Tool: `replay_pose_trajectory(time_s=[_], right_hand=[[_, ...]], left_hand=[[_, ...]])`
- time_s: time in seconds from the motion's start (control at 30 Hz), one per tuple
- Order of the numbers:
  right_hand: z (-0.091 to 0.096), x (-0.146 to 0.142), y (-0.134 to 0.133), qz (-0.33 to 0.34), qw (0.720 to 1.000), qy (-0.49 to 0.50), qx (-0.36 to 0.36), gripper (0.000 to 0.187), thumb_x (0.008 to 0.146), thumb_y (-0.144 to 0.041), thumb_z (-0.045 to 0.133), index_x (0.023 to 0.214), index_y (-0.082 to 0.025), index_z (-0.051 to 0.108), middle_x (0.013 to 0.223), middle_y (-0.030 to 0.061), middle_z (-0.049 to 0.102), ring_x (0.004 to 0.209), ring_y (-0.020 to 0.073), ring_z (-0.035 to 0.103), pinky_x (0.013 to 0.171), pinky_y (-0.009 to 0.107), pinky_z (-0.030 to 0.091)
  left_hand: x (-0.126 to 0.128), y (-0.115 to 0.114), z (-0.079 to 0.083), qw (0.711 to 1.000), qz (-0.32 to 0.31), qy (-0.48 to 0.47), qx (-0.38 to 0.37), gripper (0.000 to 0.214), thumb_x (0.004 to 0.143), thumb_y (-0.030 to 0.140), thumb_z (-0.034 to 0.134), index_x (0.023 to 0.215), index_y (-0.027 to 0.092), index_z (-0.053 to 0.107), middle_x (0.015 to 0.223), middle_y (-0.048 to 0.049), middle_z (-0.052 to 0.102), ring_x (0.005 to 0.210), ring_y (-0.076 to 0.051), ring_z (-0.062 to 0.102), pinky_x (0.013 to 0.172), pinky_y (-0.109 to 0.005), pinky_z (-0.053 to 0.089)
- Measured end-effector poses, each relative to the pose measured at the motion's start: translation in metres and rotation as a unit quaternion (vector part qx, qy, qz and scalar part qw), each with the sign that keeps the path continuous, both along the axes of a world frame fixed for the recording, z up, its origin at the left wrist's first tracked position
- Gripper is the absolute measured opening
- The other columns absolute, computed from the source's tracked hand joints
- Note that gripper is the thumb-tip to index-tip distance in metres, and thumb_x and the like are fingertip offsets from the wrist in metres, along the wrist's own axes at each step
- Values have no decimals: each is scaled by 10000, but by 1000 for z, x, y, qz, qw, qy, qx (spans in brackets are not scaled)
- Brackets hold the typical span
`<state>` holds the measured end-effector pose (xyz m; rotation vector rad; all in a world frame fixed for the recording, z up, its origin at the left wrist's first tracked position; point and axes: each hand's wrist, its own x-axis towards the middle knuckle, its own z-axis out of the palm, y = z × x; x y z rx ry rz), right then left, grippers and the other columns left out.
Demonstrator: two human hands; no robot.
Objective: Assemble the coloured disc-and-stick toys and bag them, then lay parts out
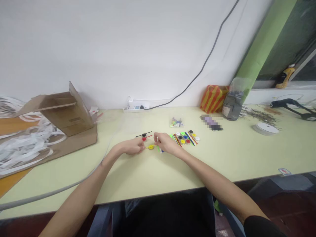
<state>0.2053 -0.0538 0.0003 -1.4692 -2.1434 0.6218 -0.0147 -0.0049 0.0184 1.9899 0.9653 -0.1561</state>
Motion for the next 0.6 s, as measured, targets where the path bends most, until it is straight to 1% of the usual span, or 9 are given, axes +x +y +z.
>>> replay_pose_trajectory(time_s=[0.07, 0.13, 0.23, 0.33, 0.43, 0.6], right_hand=[[-2, 2, 0, 5, 1000, 16, 8, 80, 894, -134, 601, 878, -198, 556, 667, -36, 600, 602, 112, 517, 598, 221, 280], [-4, 5, 2, 11, 999, 32, 13, 78, 891, -139, 596, 874, -200, 551, 667, -38, 601, 598, 111, 519, 592, 218, 286], [-7, 8, 6, 22, 998, 59, 4, 73, 879, -143, 594, 871, -201, 552, 657, -46, 592, 578, 104, 518, 576, 209, 299], [-11, 9, 9, 34, 995, 93, -9, 67, 875, -145, 584, 883, -204, 554, 646, -56, 585, 551, 94, 517, 554, 195, 312], [-15, 8, 11, 31, 993, 115, -2, 59, 872, -152, 577, 888, -206, 558, 645, -57, 592, 538, 88, 524, 541, 187, 315], [-14, 8, 14, 27, 988, 153, -3, 44, 864, -164, 572, 889, -200, 566, 617, -60, 584, 521, 91, 518, 532, 186, 327]], left_hand=[[-1, -1, 0, 1000, 5, 5, -8, 299, 794, 320, 563, 570, 214, 396, 440, 47, 301, 356, -91, 248, 352, -248, 193], [-2, -1, 2, 1000, 4, 0, -21, 332, 855, 372, 535, 595, 208, 412, 432, 42, 341, 353, -94, 288, 364, -241, 248], [-6, 0, 2, 998, -16, -35, -39, 412, 930, 468, 488, 624, 196, 439, 431, 27, 405, 356, -96, 354, 392, -232, 299], [-9, 3, 2, 996, -23, -64, -60, 447, 945, 522, 491, 646, 192, 449, 441, 34, 405, 359, -87, 355, 392, -221, 295], [-11, 5, 1, 994, -25, -74, -80, 465, 949, 545, 495, 652, 191, 447, 457, 37, 400, 365, -82, 354, 385, -215, 284], [-12, 4, 6, 990, -10, -89, -109, 450, 944, 524, 525, 651, 192, 438, 467, 47, 371, 373, -73, 310, 374, -212, 266]])
